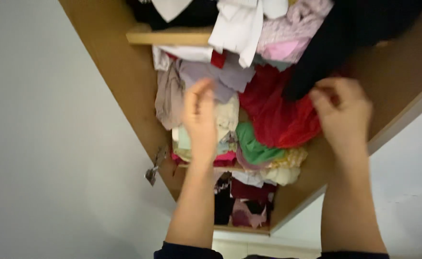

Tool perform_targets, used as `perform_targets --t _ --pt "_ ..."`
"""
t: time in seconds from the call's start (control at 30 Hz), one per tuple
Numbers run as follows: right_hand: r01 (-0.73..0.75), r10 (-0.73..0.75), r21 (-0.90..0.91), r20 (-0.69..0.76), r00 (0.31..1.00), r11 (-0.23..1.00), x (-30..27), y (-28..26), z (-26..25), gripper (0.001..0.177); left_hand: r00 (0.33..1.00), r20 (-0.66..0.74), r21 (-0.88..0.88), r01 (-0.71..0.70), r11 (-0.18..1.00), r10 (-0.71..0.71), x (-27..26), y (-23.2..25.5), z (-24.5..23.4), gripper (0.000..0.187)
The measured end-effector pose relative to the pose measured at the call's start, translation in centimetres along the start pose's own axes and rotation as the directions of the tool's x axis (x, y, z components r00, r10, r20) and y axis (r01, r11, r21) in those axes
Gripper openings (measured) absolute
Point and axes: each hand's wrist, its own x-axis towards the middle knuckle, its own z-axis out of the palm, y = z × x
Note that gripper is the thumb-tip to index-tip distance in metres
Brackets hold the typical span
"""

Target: Sorting and organizing clothes inside a wardrobe and a drawer.

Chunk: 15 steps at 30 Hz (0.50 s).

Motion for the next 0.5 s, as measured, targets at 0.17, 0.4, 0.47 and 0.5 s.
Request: perform_targets --t 0.17,0.4,0.47,0.5 --pt "-0.395 0.261 0.656 0.297 0.918 0.643 -2.0 2.9 4.5 0.034 0.931 0.234 -0.065 0.304 0.950 -0.281 -7.8 -5.6 0.3 0.025" --pt "0.267 -0.283 0.369 -0.013 0.959 0.890 3.7 -3.0 -0.4 0.046 0.798 0.422 -0.029 0.485 0.874 -0.430 -11.8 -5.0 -0.2 0.026" --pt "0.438 -0.440 0.113 -0.010 0.898 0.892 7.3 -2.9 -0.3 0.040 0.797 0.416 0.011 0.477 0.879 -0.438 -11.1 -2.6 0.0 0.025" --pt "0.579 -0.580 -0.144 0.039 0.813 0.802 9.3 -2.8 -0.4 0.034 0.798 0.413 0.049 0.463 0.885 -0.440 -10.6 -1.5 0.2 0.025"
